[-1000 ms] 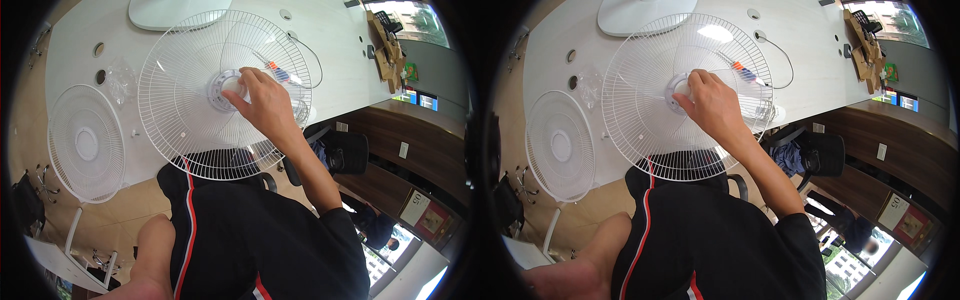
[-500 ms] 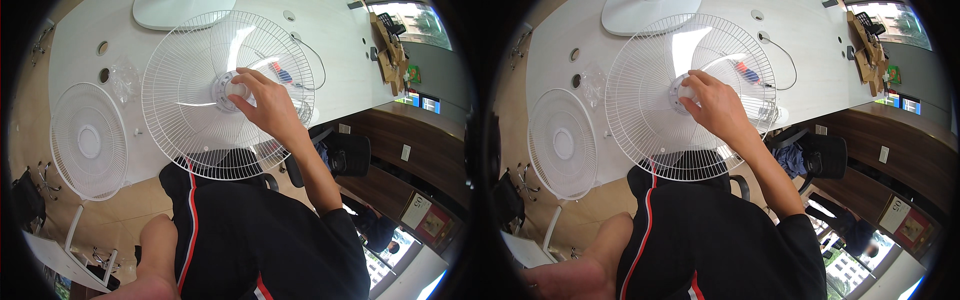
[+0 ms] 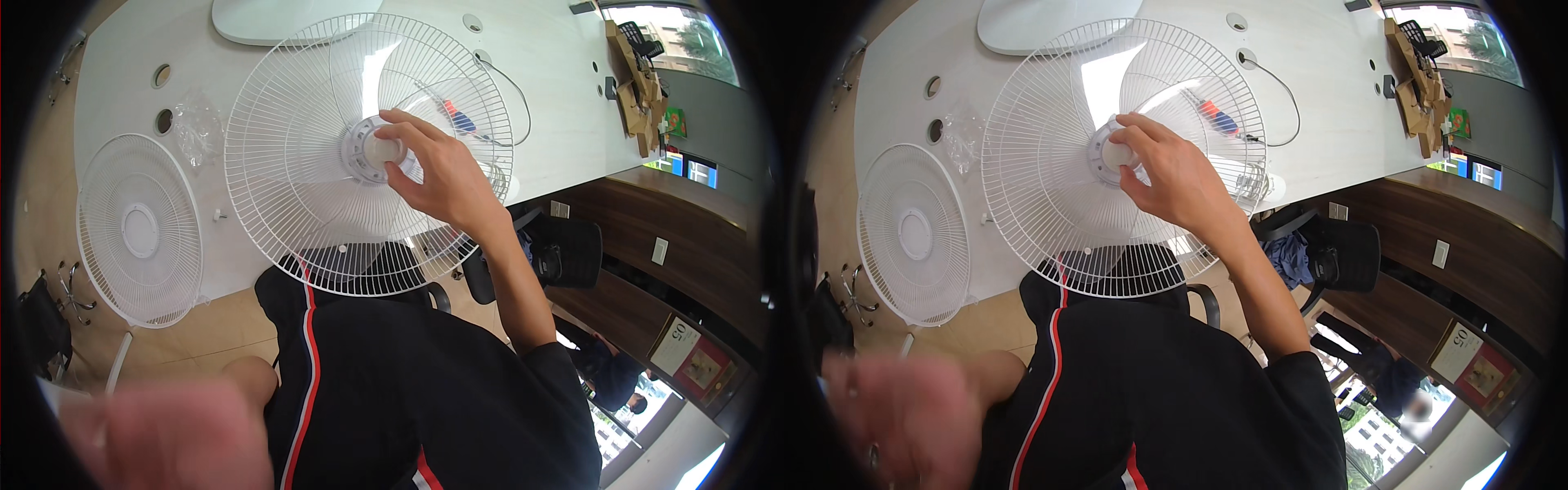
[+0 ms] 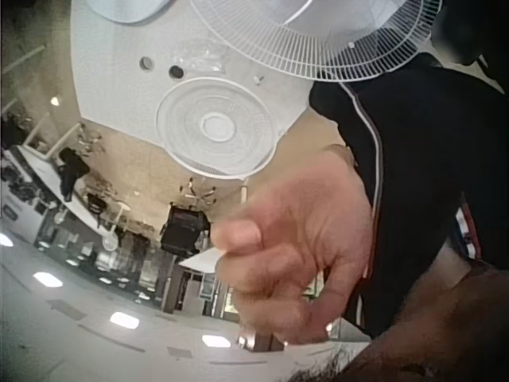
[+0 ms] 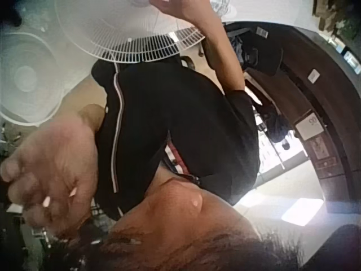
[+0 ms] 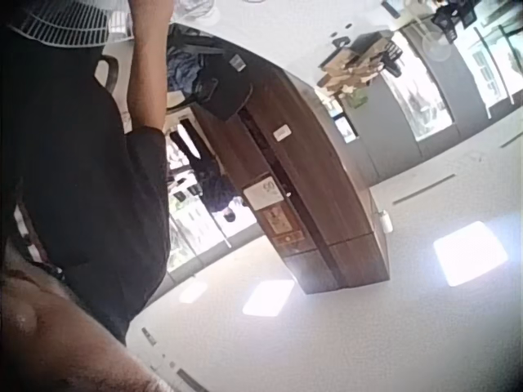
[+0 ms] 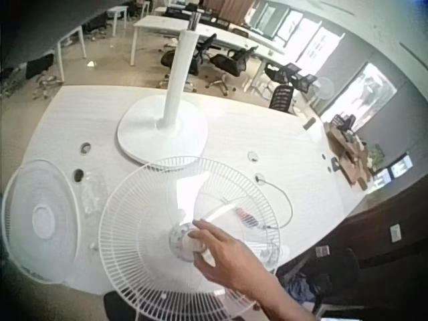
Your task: Assembling the rear grille and front grille of a stand fan.
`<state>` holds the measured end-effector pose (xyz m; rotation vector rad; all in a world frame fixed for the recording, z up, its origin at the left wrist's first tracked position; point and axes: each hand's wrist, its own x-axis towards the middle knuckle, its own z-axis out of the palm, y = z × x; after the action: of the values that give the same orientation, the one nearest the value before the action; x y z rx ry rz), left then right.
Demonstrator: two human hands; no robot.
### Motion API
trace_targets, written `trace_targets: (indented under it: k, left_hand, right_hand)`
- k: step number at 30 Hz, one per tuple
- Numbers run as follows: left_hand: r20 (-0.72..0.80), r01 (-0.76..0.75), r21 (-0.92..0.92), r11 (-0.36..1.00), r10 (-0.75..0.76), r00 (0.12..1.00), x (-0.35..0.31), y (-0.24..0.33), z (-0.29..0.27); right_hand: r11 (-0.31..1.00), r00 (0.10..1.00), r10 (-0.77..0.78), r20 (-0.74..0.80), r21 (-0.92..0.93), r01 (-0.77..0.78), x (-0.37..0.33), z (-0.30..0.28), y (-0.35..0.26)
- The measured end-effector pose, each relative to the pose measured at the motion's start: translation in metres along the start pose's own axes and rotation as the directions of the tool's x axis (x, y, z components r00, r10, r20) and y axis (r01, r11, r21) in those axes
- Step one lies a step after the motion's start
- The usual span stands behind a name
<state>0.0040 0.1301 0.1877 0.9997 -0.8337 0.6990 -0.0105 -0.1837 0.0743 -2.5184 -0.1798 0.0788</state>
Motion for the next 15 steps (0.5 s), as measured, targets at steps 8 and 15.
trace_targets:
  k: [8,15]
  left_hand:
    - [0.271,0.241,0.816,0.525,-0.716,0.644,-0.129,-0.149,0.018]
    - [0.478,0.327,0.779,0.534,-0.845,0.241,-0.124,-0.191,0.006]
  right_hand:
    - [0.994,0.996,0.081,0.036,0.066,-0.083,-0.002,-0.004,0.006]
    - [0.995,0.998,0.063,0.007,0.074,-0.063,-0.005,-0.002,0.006]
